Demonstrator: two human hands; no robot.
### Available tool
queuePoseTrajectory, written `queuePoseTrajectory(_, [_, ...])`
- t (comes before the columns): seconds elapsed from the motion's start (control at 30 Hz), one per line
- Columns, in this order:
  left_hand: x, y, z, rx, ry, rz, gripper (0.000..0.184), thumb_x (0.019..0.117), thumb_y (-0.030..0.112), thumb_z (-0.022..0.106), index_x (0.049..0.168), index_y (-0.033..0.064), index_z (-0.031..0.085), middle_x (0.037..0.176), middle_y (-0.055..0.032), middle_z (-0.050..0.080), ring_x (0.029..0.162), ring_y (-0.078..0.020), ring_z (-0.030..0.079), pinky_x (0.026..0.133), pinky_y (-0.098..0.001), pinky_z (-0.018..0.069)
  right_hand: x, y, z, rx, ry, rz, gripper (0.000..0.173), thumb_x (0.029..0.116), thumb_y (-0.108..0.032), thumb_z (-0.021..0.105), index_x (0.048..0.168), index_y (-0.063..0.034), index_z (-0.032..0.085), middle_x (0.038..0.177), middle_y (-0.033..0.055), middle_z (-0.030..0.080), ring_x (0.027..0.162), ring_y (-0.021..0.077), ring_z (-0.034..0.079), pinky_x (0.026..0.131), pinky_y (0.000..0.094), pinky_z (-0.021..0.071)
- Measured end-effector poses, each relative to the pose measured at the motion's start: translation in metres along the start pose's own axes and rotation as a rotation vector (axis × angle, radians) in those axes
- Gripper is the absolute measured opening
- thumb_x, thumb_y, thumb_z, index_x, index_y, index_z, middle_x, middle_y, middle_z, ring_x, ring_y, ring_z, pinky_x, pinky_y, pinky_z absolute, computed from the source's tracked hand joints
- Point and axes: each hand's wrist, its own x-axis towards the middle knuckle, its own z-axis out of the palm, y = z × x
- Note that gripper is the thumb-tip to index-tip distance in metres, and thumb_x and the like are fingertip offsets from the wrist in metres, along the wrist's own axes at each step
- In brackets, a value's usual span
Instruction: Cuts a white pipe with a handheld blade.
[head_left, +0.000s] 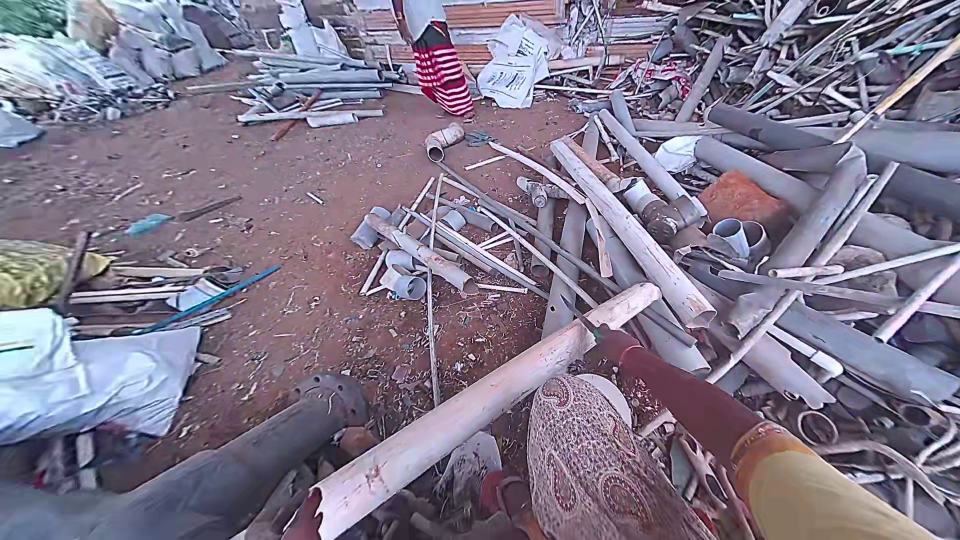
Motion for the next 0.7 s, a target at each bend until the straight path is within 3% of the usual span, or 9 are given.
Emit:
queuePoseTrajectory(0.1, [-0.021, 0.005, 0.022, 0.194, -0.072, 0.171, 0.043, 0.0997, 0.001, 0.06, 0.139, -0.0146, 0.048, 0.135, -0.0334, 0.058, 0.123, -0.0353, 0.06, 0.106, -0.0448, 0.0468, -0.021, -0.058, -0.032, -0.117, -0.098, -0.206, 0.049, 0.1089, -0.033, 0.051, 0.138, 0.0064, 0.053, 0.13, 0.0304, 0.061, 0.12, 0.0414, 0.062, 0.102, 0.0591, 0.0457])
queuePoseTrajectory(0.2, [-0.049, 0.022, 0.045, 0.367, -0.434, 0.158, 0.042, 0.1063, 0.012, 0.054, 0.142, -0.0108, 0.05, 0.135, -0.0293, 0.06, 0.124, -0.0349, 0.062, 0.11, -0.0445, 0.0462, -0.07, -0.141, -0.034, 0.144, -0.039, -0.381, 0.047, 0.1063, -0.018, 0.053, 0.146, 0.0038, 0.042, 0.121, 0.0248, 0.06, 0.095, 0.0302, 0.066, 0.088, 0.0469, 0.0536])
queuePoseTrajectory(0.27, [-0.073, 0.035, 0.062, 0.244, -0.682, 0.023, 0.045, 0.1123, 0.021, 0.041, 0.147, -0.0074, 0.046, 0.14, -0.0282, 0.057, 0.125, -0.0357, 0.06, 0.107, -0.047, 0.0466, -0.116, -0.187, -0.004, 0.351, -0.04, -0.538, 0.051, 0.1038, -0.01, 0.053, 0.151, 0.0007, 0.035, 0.113, 0.0205, 0.059, 0.082, 0.0235, 0.063, 0.076, 0.0404, 0.0545])
queuePoseTrajectory(0.33, [-0.098, 0.05, 0.07, -0.006, -0.752, -0.114, 0.049, 0.1149, 0.028, 0.029, 0.149, -0.0057, 0.042, 0.143, -0.0267, 0.054, 0.124, -0.0331, 0.059, 0.103, -0.0465, 0.0472, -0.165, -0.214, 0.041, 0.327, -0.033, -0.676, 0.064, 0.1026, -0.009, 0.053, 0.158, 0.0007, 0.023, 0.118, 0.0223, 0.06, 0.087, 0.0253, 0.066, 0.078, 0.0416, 0.056])
queuePoseTrajectory(0.4, [-0.113, 0.064, 0.071, -0.173, -0.659, -0.13, 0.048, 0.1147, 0.026, 0.028, 0.142, -0.0098, 0.046, 0.136, -0.0269, 0.056, 0.12, -0.0276, 0.058, 0.104, -0.0411, 0.0458, -0.207, -0.224, 0.08, 0.202, -0.003, -0.796, 0.076, 0.0999, -0.013, 0.059, 0.16, 0.003, 0.015, 0.127, 0.0273, 0.064, 0.113, 0.0367, 0.067, 0.1, 0.0521, 0.0512])
queuePoseTrajectory(0.43, [-0.116, 0.07, 0.069, -0.186, -0.589, -0.177, 0.046, 0.1143, 0.024, 0.033, 0.141, -0.0107, 0.047, 0.136, -0.028, 0.056, 0.123, -0.0283, 0.057, 0.108, -0.041, 0.0431, -0.218, -0.225, 0.095, 0.169, 0.007, -0.847, 0.081, 0.099, -0.016, 0.061, 0.16, 0.0037, 0.012, 0.125, 0.0261, 0.066, 0.116, 0.0374, 0.067, 0.102, 0.0529, 0.0507])
queuePoseTrajectory(0.53, [-0.104, 0.066, 0.059, -0.144, -0.385, -0.348, 0.042, 0.1119, 0.025, 0.045, 0.134, -0.0092, 0.052, 0.125, -0.0259, 0.061, 0.11, -0.0284, 0.061, 0.099, -0.0425, 0.0478, -0.225, -0.22, 0.111, 0.163, -0.126, -0.965, 0.094, 0.097, -0.011, 0.064, 0.162, 0.0028, -0.002, 0.122, 0.0252, 0.066, 0.107, 0.0338, 0.07, 0.098, 0.0494, 0.0541])
queuePoseTrajectory(0.6, [-0.068, 0.057, 0.034, -0.087, -0.251, -0.336, 0.043, 0.1124, 0.026, 0.044, 0.139, -0.0075, 0.048, 0.122, -0.0248, 0.06, 0.102, -0.0287, 0.061, 0.092, -0.0426, 0.0499, -0.218, -0.216, 0.107, 0.106, -0.173, -1.034, 0.095, 0.0969, -0.014, 0.066, 0.163, 0.0002, 0.0, 0.131, 0.0242, 0.063, 0.102, 0.0319, 0.072, 0.09, 0.0482, 0.0579])
queuePoseTrajectory(0.7, [-0.006, 0.022, -0.05, 0.256, -0.054, -0.283, 0.051, 0.1129, 0.03, 0.04, 0.148, -0.0068, 0.04, 0.138, -0.0308, 0.057, 0.13, -0.0387, 0.058, 0.11, -0.0514, 0.0446, -0.204, -0.199, 0.088, 0.03, -0.106, -1.053, 0.086, 0.0992, -0.016, 0.065, 0.164, -0.0018, 0.011, 0.138, 0.024, 0.061, 0.105, 0.0368, 0.071, 0.091, 0.0541, 0.0565])
